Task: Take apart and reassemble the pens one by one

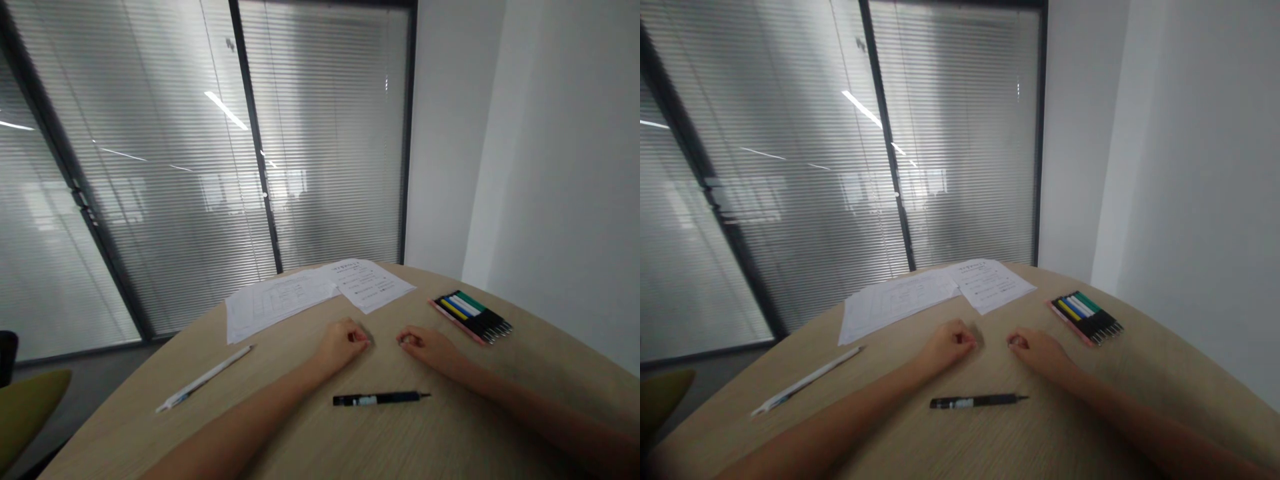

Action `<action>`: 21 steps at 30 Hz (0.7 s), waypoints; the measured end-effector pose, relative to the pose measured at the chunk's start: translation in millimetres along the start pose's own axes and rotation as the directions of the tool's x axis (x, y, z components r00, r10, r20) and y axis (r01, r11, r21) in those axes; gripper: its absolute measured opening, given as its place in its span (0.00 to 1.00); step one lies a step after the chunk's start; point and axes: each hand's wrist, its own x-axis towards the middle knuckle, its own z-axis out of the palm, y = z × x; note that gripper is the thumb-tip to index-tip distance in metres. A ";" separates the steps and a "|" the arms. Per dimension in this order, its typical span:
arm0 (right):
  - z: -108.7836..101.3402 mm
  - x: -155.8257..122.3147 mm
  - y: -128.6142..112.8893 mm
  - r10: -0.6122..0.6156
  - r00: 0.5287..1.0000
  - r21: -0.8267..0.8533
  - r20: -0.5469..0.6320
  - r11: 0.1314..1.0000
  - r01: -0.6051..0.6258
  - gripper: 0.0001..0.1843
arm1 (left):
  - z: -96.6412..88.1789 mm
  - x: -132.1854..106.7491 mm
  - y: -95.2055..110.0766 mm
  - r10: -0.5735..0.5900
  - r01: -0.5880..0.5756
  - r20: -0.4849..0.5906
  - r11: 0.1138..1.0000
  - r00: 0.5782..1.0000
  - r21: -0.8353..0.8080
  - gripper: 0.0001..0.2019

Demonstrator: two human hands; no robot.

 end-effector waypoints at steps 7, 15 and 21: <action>-0.3 -0.9 -2.7 -0.018 1.000 -0.013 -0.026 1.000 0.018 0.11 | 20.3 18.5 1.7 0.047 -0.048 0.041 0.999 0.998 0.014 0.04; -2.8 -2.5 -8.3 0.009 1.000 -0.059 -0.014 0.998 -0.009 0.12 | 25.6 17.4 -1.8 0.028 -0.030 0.044 0.999 0.999 0.043 0.04; -2.4 -2.1 -6.4 0.002 1.000 -0.045 -0.009 0.999 -0.002 0.11 | 23.9 15.8 -0.3 0.031 -0.032 0.042 0.999 0.999 0.026 0.04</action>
